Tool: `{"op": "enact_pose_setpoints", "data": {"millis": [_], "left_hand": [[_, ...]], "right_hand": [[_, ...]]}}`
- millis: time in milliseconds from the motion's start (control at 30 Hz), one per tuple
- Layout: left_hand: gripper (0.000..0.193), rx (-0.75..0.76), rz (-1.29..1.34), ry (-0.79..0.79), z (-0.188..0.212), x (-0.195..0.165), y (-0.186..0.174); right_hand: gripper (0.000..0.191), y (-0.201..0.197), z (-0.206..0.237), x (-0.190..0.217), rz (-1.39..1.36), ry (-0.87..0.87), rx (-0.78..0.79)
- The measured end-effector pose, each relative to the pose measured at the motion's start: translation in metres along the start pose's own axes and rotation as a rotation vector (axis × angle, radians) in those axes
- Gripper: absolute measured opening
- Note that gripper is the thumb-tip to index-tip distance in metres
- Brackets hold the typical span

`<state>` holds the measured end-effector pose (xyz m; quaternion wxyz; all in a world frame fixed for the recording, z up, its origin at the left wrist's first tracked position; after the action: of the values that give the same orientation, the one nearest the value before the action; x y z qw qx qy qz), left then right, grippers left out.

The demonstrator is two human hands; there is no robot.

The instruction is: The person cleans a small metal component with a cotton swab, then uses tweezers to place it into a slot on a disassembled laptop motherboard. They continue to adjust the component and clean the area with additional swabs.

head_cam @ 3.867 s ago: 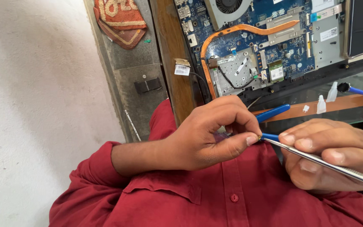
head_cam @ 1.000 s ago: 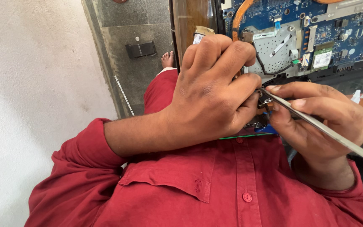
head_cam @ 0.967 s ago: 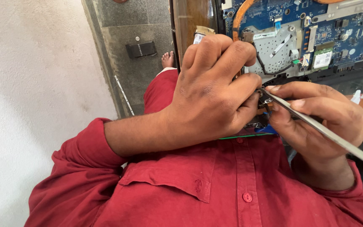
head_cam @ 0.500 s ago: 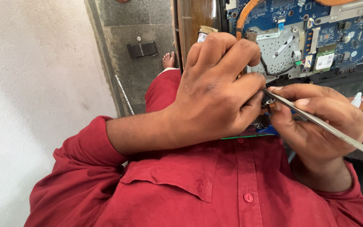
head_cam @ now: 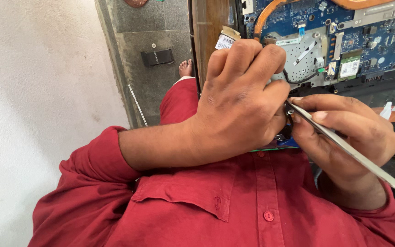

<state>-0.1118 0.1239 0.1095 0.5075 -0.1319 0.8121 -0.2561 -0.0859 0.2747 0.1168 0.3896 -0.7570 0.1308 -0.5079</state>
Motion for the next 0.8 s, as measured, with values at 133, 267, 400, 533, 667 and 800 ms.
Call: {"op": "enact_pose_setpoints", "data": {"millis": [133, 267, 400, 533, 667, 800], "left_hand": [[0.017, -0.007, -0.052, 0.001, -0.001, -0.003, 0.002], [0.015, 0.009, -0.088, -0.004, 0.0, -0.005, 0.004], [0.014, 0.005, -0.11, 0.0, -0.001, -0.007, 0.004], [0.014, 0.024, -0.124, -0.004, -0.002, -0.008, 0.005], [0.015, 0.018, -0.121, -0.005, -0.003, -0.009, 0.003], [0.018, 0.029, -0.117, -0.018, -0.004, -0.008, 0.004]], "right_hand": [[0.043, 0.0, -0.007, 0.005, 0.024, -0.018, 0.013], [0.042, -0.001, -0.011, 0.004, -0.04, -0.003, 0.013], [0.04, -0.003, -0.012, 0.005, 0.011, -0.03, -0.004], [0.041, -0.004, -0.009, 0.004, 0.004, -0.056, -0.008], [0.039, -0.004, -0.005, -0.003, -0.012, -0.005, -0.03], [0.039, -0.003, -0.001, -0.005, -0.023, 0.006, -0.039]]}}
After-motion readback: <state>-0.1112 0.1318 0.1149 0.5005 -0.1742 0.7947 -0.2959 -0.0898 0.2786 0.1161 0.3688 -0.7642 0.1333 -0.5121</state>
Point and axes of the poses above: each hand's wrist, its own z-axis away from the middle knuckle, its own y-axis out of the palm, x = y × z, the point moved 9 cm from there along -z, towards the middle knuckle, and after that the axes turned 5 degrees about z, right-handed, at the moved point
